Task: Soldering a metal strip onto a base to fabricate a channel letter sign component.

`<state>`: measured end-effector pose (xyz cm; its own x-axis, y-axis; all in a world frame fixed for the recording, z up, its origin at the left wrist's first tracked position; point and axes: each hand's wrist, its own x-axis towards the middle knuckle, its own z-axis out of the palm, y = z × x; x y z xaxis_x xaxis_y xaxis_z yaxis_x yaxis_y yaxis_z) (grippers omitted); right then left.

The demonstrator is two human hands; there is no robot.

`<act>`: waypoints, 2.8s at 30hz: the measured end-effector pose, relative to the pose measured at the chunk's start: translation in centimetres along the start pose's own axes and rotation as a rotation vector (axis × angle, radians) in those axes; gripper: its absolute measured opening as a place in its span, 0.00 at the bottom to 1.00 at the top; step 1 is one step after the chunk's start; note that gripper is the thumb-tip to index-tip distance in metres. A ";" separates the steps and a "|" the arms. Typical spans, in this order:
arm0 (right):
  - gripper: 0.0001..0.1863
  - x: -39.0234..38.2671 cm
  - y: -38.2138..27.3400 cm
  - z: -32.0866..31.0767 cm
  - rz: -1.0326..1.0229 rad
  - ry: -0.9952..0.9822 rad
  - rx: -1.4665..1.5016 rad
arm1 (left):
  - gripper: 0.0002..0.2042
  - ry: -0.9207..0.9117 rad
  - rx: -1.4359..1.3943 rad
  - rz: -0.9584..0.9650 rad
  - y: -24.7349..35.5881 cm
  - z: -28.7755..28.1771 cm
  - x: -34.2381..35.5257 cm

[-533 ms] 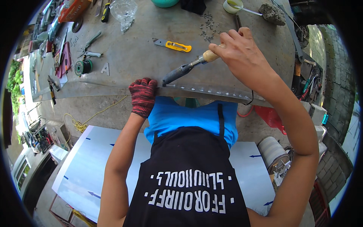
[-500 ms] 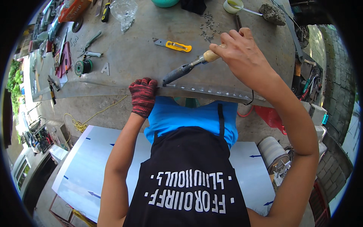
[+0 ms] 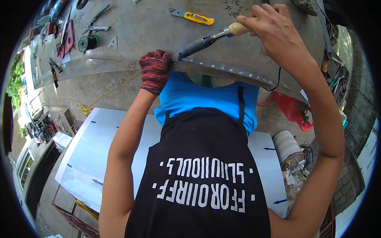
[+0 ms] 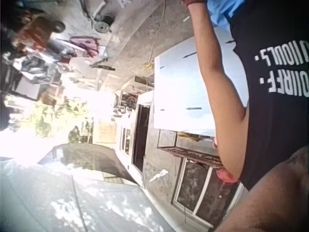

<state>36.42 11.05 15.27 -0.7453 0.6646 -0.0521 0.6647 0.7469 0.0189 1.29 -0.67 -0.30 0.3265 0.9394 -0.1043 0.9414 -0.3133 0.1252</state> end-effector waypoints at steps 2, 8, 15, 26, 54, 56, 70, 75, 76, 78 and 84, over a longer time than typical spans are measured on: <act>0.23 -0.1 -0.1 -0.1 0.018 0.003 0.015 | 0.10 0.008 0.015 0.002 0.0 0.3 -0.2; 0.22 -0.5 -0.3 -0.5 0.018 0.018 0.016 | 0.11 -0.005 0.021 -0.005 0.1 0.2 -0.6; 0.23 -0.3 0.0 -1.0 0.037 0.001 0.022 | 0.11 0.015 -0.008 -0.015 0.2 0.0 -0.4; 0.20 0.2 -0.5 -0.9 0.023 0.015 0.017 | 0.11 -0.029 0.013 -0.024 0.1 0.1 -0.3; 0.22 -5.8 4.2 -2.7 0.433 0.107 0.324 | 0.11 -0.005 0.015 -0.007 -0.2 0.6 -0.9; 0.22 -8.0 5.5 -1.1 0.547 0.142 0.512 | 0.11 -0.020 0.014 -0.021 -0.3 0.3 -0.9; 0.21 -18.8 15.7 14.1 1.349 0.718 0.568 | 0.10 0.031 0.033 -0.009 0.5 0.7 0.4; 0.20 -16.8 13.3 16.2 1.417 0.751 0.647 | 0.09 -0.017 0.076 -0.026 0.3 0.5 0.0; 0.20 -15.7 12.3 16.3 1.442 0.721 0.620 | 0.09 0.002 0.100 -0.027 -0.1 1.1 -0.5; 0.20 -14.1 10.6 16.2 1.493 0.727 0.673 | 0.09 0.039 0.082 -0.009 -0.6 1.4 -1.0; 0.19 -13.4 10.2 16.7 1.603 0.699 0.544 | 0.08 -0.023 0.069 -0.025 -0.1 0.5 -0.5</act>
<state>54.05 9.47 -0.49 0.7644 0.6411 0.0682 0.5107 -0.5376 -0.6709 1.05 -1.17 -0.79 0.3038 0.9439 -0.1296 0.9527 -0.2992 0.0544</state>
